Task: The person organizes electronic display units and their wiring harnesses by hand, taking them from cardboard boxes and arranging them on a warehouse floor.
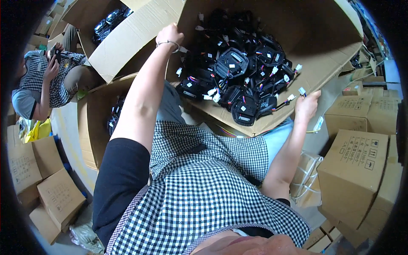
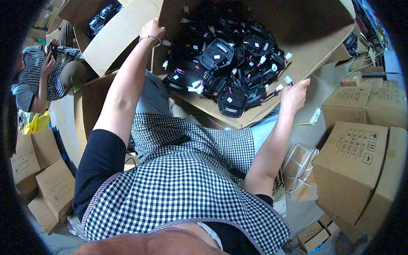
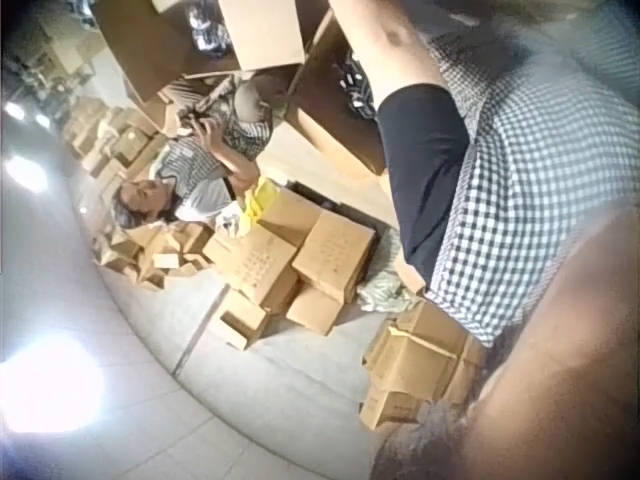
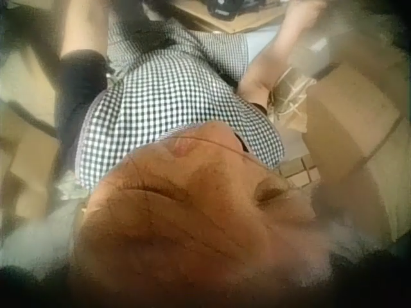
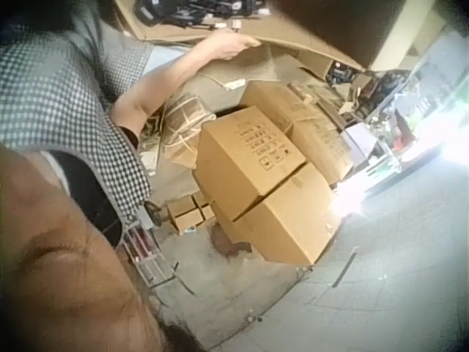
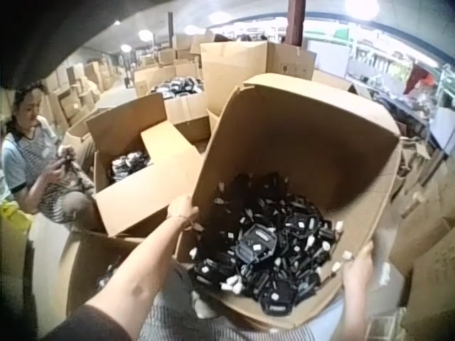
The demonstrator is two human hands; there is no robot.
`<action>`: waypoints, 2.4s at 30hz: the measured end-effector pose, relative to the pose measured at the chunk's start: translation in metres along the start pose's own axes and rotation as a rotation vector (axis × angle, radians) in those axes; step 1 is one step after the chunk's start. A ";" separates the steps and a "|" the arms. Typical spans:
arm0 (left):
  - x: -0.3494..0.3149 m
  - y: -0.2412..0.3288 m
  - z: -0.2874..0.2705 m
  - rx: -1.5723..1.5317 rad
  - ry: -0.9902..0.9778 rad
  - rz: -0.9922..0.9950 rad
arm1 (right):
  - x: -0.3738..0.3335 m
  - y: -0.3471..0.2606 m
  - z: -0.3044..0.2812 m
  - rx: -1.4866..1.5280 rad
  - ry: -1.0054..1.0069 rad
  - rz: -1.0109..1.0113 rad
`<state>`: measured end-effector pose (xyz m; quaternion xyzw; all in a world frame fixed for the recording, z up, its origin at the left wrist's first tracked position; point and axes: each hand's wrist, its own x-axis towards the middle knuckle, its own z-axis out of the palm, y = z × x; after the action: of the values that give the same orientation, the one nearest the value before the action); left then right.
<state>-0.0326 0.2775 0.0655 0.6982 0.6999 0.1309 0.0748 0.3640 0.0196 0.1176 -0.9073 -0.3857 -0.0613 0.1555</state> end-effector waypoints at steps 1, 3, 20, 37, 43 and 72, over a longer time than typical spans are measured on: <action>0.002 0.003 -0.002 0.000 -0.004 0.000 | 0.001 -0.002 0.001 -0.003 -0.002 0.001; 0.007 0.007 -0.006 -0.002 -0.021 -0.032 | 0.003 -0.003 0.007 -0.005 -0.002 -0.004; -0.170 0.054 0.072 0.098 -0.227 1.209 | -0.202 0.001 0.015 1.168 -1.214 0.069; -0.255 0.038 0.063 -1.747 -0.316 -0.140 | -0.191 -0.039 0.097 1.082 -0.400 -0.258; -0.276 0.025 0.053 -0.922 -0.161 0.326 | -0.186 -0.089 0.137 1.232 -0.644 -0.247; -0.302 0.009 0.055 -0.893 -0.670 0.429 | -0.226 -0.023 0.085 0.707 -0.584 -0.797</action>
<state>-0.0038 -0.0188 -0.0078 0.7282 0.3587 0.1975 0.5496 0.1896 -0.0916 -0.0101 -0.5657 -0.7195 0.2686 0.3004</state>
